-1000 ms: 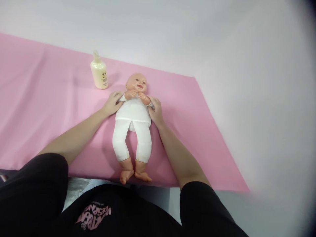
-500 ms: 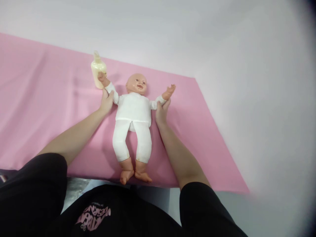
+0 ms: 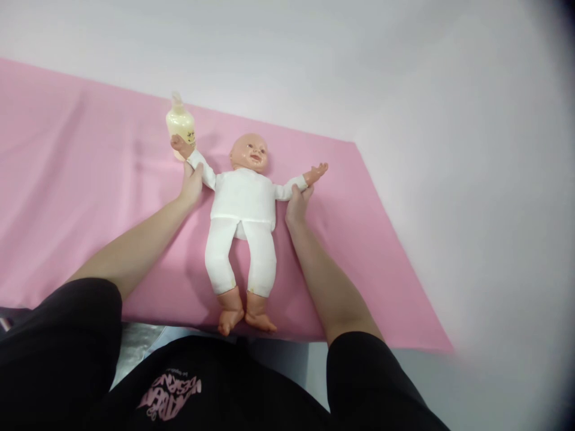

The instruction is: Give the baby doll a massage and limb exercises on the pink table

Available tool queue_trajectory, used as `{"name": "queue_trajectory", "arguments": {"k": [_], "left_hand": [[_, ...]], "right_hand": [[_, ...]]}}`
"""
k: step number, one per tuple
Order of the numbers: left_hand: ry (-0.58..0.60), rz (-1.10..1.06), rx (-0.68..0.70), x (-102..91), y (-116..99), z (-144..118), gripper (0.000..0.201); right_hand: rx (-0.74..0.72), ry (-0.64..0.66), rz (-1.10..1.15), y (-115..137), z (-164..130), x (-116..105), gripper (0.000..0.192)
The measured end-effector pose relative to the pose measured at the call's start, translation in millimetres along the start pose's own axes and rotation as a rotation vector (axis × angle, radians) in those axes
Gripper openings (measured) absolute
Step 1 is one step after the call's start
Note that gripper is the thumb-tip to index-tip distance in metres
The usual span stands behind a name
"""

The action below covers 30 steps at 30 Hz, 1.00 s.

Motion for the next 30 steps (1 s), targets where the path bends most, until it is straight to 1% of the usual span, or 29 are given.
{"name": "queue_trajectory", "arguments": {"k": [2, 5, 7, 10, 12, 16, 18, 20, 23, 25, 30], "left_hand": [[0.008, 0.022, 0.006, 1.4, -0.8, -0.6, 0.054], [-0.009, 0.072, 0.036, 2.0, -4.8, -2.2, 0.055], [-0.011, 0.103, 0.074, 4.5, -11.5, -4.7, 0.056], [0.039, 0.114, 0.148, 13.5, -27.5, -10.3, 0.060], [0.098, 0.115, 0.210, 21.3, -40.9, -15.4, 0.065], [0.203, 0.145, 0.284, 34.8, -61.9, -26.4, 0.076], [0.241, 0.195, 0.304, 40.9, -69.5, -31.7, 0.080], [0.295, 0.276, 0.339, 49.1, -77.6, -37.7, 0.083], [0.403, 0.397, 0.395, 63.0, -87.4, -47.2, 0.082], [0.443, 0.446, 0.410, 67.7, -90.5, -50.8, 0.078], [0.444, 0.486, 0.403, 67.5, -90.1, -51.1, 0.068]], "right_hand": [[-0.017, 0.024, 0.001, 15.8, -2.2, 1.3, 0.078], [-0.005, 0.060, 0.042, 34.5, -5.1, 5.2, 0.077], [-0.039, 0.061, 0.060, 46.6, -6.2, 6.6, 0.076], [-0.118, 0.067, 0.078, 59.0, -8.0, 8.9, 0.075], [-0.130, 0.085, 0.084, 59.4, -10.1, 11.0, 0.076], [-0.072, 0.116, 0.073, 50.6, -16.3, 13.2, 0.075], [-0.059, 0.160, 0.047, 49.7, -19.7, 17.5, 0.071], [-0.081, 0.228, 0.000, 53.7, -22.4, 24.6, 0.064], [-0.177, 0.323, -0.071, 66.6, -25.9, 35.4, 0.056], [-0.228, 0.351, -0.103, 73.3, -27.1, 39.1, 0.058], [-0.256, 0.339, -0.132, 75.7, -27.1, 38.6, 0.066]]}}
Point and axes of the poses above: each hand's wrist, its own z-axis towards the middle knuckle, its own x-axis out of the palm, y = z × x, the point moved 10 cm from there along z, towards the middle knuckle, and after that the axes turned 5 degrees about -z, right-handed, at the moved point
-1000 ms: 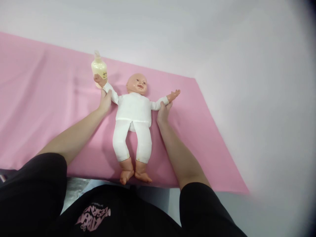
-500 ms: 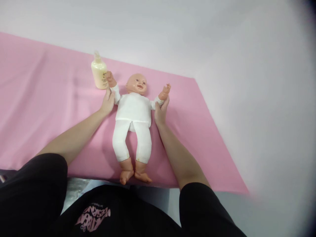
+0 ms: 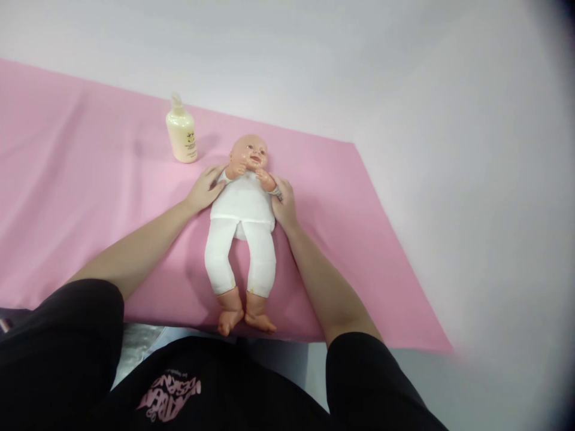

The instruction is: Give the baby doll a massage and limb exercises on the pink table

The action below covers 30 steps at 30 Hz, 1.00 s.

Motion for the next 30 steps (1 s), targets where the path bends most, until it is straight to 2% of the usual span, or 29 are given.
{"name": "queue_trajectory", "arguments": {"k": [7, 12, 20, 25, 28, 30], "left_hand": [[-0.007, -0.004, -0.001, -1.7, -2.6, -0.2, 0.069], [-0.049, -0.041, 0.005, -7.0, -6.7, 0.0, 0.074], [-0.059, -0.070, 0.005, -6.8, -2.5, 0.8, 0.083], [-0.160, -0.199, -0.074, -11.1, 22.3, -0.9, 0.084], [-0.243, -0.309, -0.140, -12.3, 49.7, -2.9, 0.085], [-0.320, -0.348, -0.206, -15.5, 72.3, -5.1, 0.079]], "right_hand": [[0.021, 0.021, -0.001, -2.0, -0.1, 0.7, 0.062], [0.012, 0.028, -0.009, -0.8, 0.1, 0.4, 0.066], [0.022, 0.024, 0.035, 1.3, 0.6, -1.2, 0.056], [0.146, -0.035, 0.125, -14.8, -3.7, -3.0, 0.052], [0.240, -0.143, 0.174, -33.4, -6.7, -8.8, 0.058], [0.228, -0.210, 0.174, -40.0, -5.1, -14.7, 0.064]]}}
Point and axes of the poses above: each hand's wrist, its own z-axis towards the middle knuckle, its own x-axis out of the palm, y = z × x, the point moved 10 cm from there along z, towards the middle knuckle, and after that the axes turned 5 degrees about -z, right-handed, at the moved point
